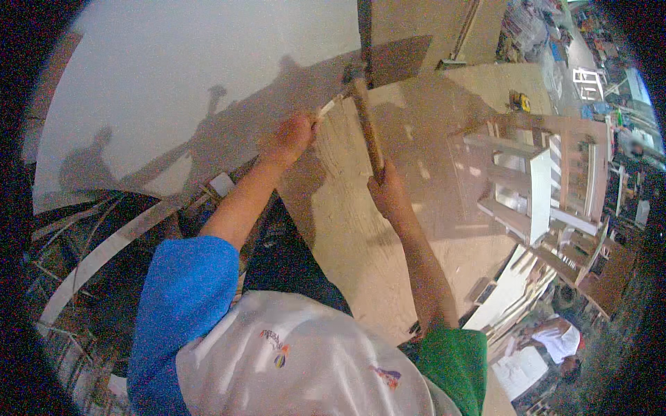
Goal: The person selects wood scraps from a pile, aligns a small wooden piece against a larger structure on a workbench, hammers a nail into the wood, and then uses pliers to pull a nail out.
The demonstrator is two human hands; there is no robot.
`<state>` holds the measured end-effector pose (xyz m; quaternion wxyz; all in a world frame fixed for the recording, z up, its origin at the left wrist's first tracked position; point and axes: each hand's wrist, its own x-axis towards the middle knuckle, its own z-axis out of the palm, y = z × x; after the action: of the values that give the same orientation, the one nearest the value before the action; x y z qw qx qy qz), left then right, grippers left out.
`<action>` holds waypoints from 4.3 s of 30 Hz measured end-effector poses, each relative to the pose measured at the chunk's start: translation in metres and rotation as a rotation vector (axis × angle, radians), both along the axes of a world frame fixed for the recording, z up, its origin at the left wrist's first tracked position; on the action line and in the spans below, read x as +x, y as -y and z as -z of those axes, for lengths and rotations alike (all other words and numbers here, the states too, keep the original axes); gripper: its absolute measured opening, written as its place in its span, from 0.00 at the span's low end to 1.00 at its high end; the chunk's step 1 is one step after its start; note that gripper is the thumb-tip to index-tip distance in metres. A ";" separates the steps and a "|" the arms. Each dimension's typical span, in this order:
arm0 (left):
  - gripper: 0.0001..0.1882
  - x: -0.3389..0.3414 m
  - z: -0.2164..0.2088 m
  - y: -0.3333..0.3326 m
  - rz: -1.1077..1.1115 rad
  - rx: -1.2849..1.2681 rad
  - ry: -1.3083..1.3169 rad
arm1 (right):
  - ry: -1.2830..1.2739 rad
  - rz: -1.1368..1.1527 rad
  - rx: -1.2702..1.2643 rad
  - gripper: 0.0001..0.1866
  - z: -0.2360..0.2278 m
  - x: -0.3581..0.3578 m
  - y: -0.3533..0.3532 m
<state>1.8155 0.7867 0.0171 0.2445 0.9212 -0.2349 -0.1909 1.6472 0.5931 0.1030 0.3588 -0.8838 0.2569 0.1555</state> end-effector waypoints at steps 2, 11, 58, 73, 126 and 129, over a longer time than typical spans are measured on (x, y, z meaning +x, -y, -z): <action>0.17 0.004 0.023 0.001 -0.004 0.018 0.112 | 0.069 0.006 -0.059 0.20 -0.008 0.017 -0.001; 0.19 -0.011 0.042 -0.004 0.030 -0.062 0.311 | 0.082 -0.008 -0.059 0.25 0.007 0.020 -0.003; 0.14 0.009 0.041 0.005 -0.047 -0.110 0.130 | -0.019 -0.124 -0.123 0.21 0.025 0.008 0.012; 0.15 0.013 0.059 0.005 -0.057 -0.103 0.347 | 0.044 -0.155 -0.192 0.17 -0.009 0.038 0.016; 0.14 0.014 0.041 0.004 -0.023 0.028 0.302 | 0.087 -0.051 -0.082 0.18 0.044 0.009 -0.009; 0.15 0.014 0.039 0.009 -0.053 0.069 0.197 | 0.066 -0.068 -0.056 0.17 0.058 0.010 -0.003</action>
<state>1.8299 0.7777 -0.0219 0.1934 0.9492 -0.2269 -0.1007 1.6570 0.5963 0.0446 0.3367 -0.9064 0.2190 0.1308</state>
